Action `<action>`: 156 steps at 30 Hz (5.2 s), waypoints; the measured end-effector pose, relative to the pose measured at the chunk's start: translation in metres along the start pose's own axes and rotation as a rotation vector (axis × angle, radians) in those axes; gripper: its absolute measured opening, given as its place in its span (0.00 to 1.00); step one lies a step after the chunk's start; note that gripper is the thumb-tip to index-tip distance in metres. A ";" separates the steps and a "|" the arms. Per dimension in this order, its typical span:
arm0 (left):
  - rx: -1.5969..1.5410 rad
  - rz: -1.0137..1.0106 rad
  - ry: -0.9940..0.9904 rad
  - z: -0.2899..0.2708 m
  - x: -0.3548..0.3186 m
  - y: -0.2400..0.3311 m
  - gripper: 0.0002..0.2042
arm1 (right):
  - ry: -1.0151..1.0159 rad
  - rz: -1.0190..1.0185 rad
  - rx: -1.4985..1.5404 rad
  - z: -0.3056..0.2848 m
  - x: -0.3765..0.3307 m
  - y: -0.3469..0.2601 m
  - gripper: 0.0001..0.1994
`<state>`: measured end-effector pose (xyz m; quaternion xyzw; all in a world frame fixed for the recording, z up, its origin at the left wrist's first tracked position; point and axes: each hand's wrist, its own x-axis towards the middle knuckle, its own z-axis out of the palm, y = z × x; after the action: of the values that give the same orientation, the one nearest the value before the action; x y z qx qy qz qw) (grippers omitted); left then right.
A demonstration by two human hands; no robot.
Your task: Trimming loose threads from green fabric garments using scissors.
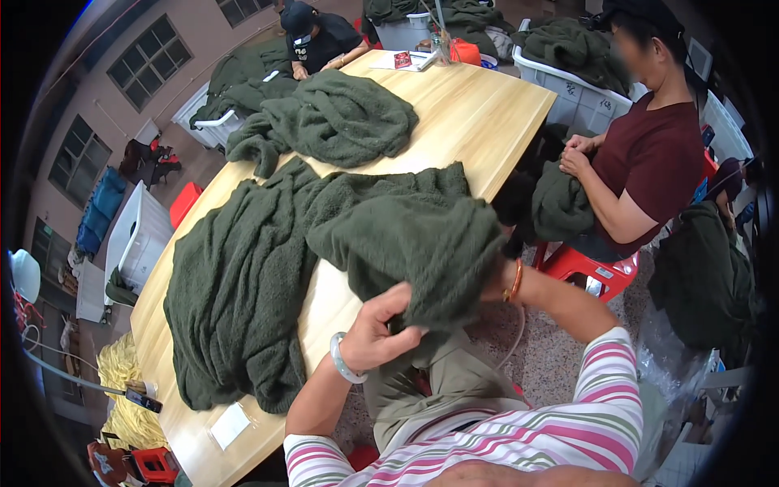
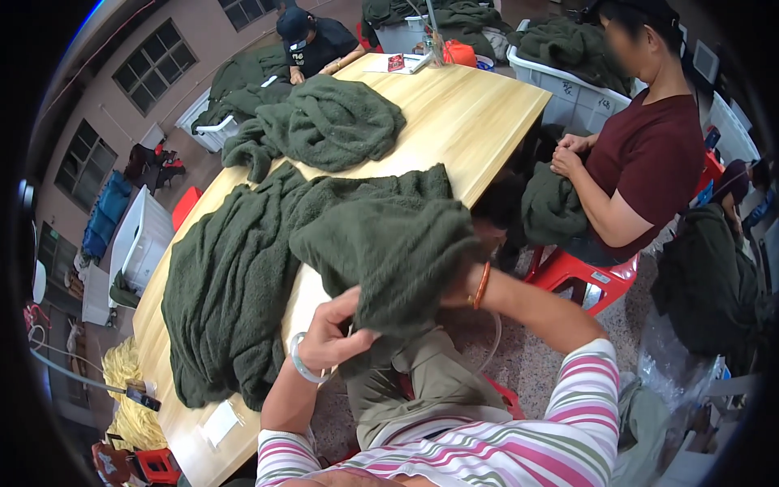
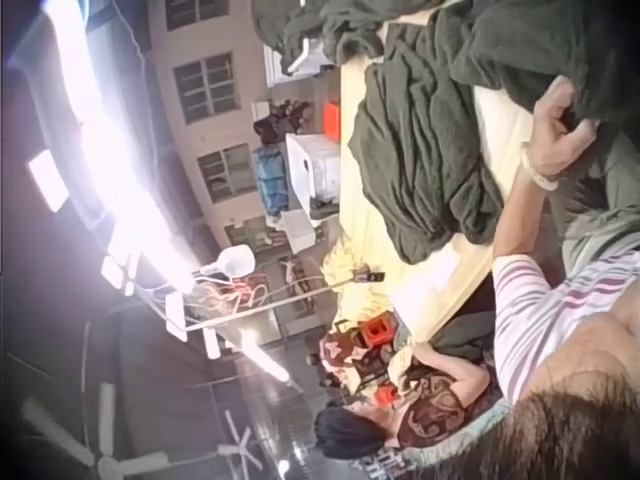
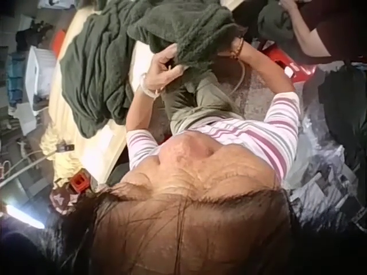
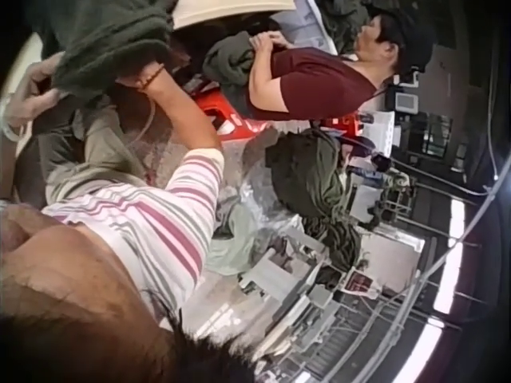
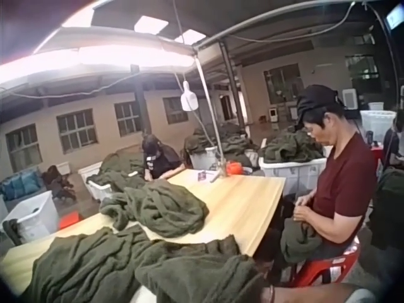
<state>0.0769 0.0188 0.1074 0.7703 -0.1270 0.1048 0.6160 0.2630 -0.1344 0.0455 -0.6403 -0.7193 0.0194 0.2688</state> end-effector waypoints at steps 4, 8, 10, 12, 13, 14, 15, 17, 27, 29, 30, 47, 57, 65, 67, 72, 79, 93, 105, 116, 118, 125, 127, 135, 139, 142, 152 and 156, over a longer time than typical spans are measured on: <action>0.346 0.042 0.196 -0.017 0.048 -0.010 0.19 | 0.378 -0.252 -0.572 -0.071 0.032 0.094 0.30; 0.228 -0.042 0.293 -0.039 0.085 -0.059 0.18 | -0.168 0.706 -0.786 -0.154 0.053 0.210 0.29; 0.253 -0.077 0.361 -0.054 0.097 -0.091 0.17 | 0.228 0.584 -0.979 -0.146 0.029 0.254 0.21; 0.482 -0.123 0.466 -0.079 0.102 -0.123 0.17 | 0.352 0.738 -0.390 -0.118 0.014 0.279 0.18; 0.664 -0.165 0.524 -0.102 0.096 -0.138 0.17 | 0.100 1.040 0.363 -0.101 0.032 0.242 0.18; 0.789 -0.187 0.539 -0.113 0.104 -0.152 0.17 | 0.079 1.019 0.361 -0.090 0.022 0.225 0.16; 0.892 -0.173 0.550 -0.129 0.108 -0.174 0.18 | 0.189 1.105 0.477 -0.071 0.020 0.207 0.10; 1.140 -0.147 0.524 -0.152 0.127 -0.213 0.25 | 0.283 0.931 0.601 -0.032 0.002 0.190 0.08; 1.203 -0.561 0.374 -0.181 0.229 -0.306 0.27 | 0.303 0.919 1.202 -0.007 -0.006 0.205 0.25; 1.168 -0.472 0.432 -0.187 0.229 -0.303 0.21 | 0.333 0.909 1.176 -0.011 -0.004 0.203 0.24; 1.141 -0.450 0.415 -0.190 0.224 -0.303 0.20 | 0.339 0.911 1.160 -0.010 -0.004 0.201 0.24; 0.885 -0.357 0.104 -0.063 -0.053 -0.125 0.15 | 0.212 0.926 1.047 -0.005 -0.013 0.151 0.17; 0.568 -0.353 0.827 -0.027 -0.083 -0.074 0.16 | 0.182 0.727 0.652 0.017 -0.065 -0.020 0.15; -0.680 -0.705 0.731 -0.059 -0.070 -0.135 0.17 | 0.041 0.686 0.441 0.033 -0.077 -0.090 0.18; -0.745 -0.705 0.651 -0.054 -0.071 -0.137 0.12 | -0.067 0.710 0.261 0.032 -0.073 -0.092 0.17; -0.896 -0.489 0.758 -0.042 -0.070 -0.149 0.07 | -0.185 0.638 0.086 0.039 -0.057 -0.106 0.15; -0.889 -0.449 0.767 -0.042 -0.072 -0.159 0.10 | -0.191 0.676 -0.016 0.045 -0.042 -0.111 0.12; -0.870 -0.638 0.571 -0.025 -0.098 -0.128 0.05 | -0.172 0.732 0.054 0.038 -0.062 -0.111 0.14; -0.849 -0.489 0.700 -0.011 -0.085 -0.144 0.05 | -0.247 0.651 -0.016 0.043 -0.055 -0.122 0.12; -0.810 -0.526 0.708 -0.011 -0.084 -0.140 0.05 | -0.341 0.605 0.025 0.044 -0.040 -0.118 0.12; -0.804 -0.526 0.708 -0.010 -0.085 -0.142 0.06 | -0.309 0.615 0.016 0.044 -0.041 -0.118 0.12; -0.914 -0.562 0.742 -0.012 -0.090 -0.135 0.07 | -0.217 0.628 0.108 0.036 -0.048 -0.117 0.13; -0.929 -0.588 0.611 -0.003 -0.103 -0.123 0.08 | -0.182 0.655 0.105 0.031 -0.057 -0.110 0.13; -0.930 -0.458 0.765 0.023 -0.102 -0.129 0.06 | -0.236 0.664 0.084 0.028 -0.077 -0.123 0.12; -0.983 -0.355 0.762 0.018 -0.102 -0.139 0.07 | -0.325 0.653 0.045 0.030 -0.082 -0.133 0.12; -0.944 -0.375 0.762 0.018 -0.102 -0.136 0.07 | -0.320 0.622 0.023 0.033 -0.082 -0.132 0.12; -0.888 -0.421 0.751 0.019 -0.101 -0.136 0.07 | -0.356 0.561 0.067 0.035 -0.075 -0.130 0.11; -0.907 -0.408 0.744 0.020 -0.100 -0.140 0.07 | -0.385 0.587 0.066 0.032 -0.080 -0.132 0.12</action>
<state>0.0282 0.0353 -0.0577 0.3524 0.2143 0.1819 0.8926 0.1322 -0.2228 0.0384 -0.7952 -0.5412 0.2397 0.1317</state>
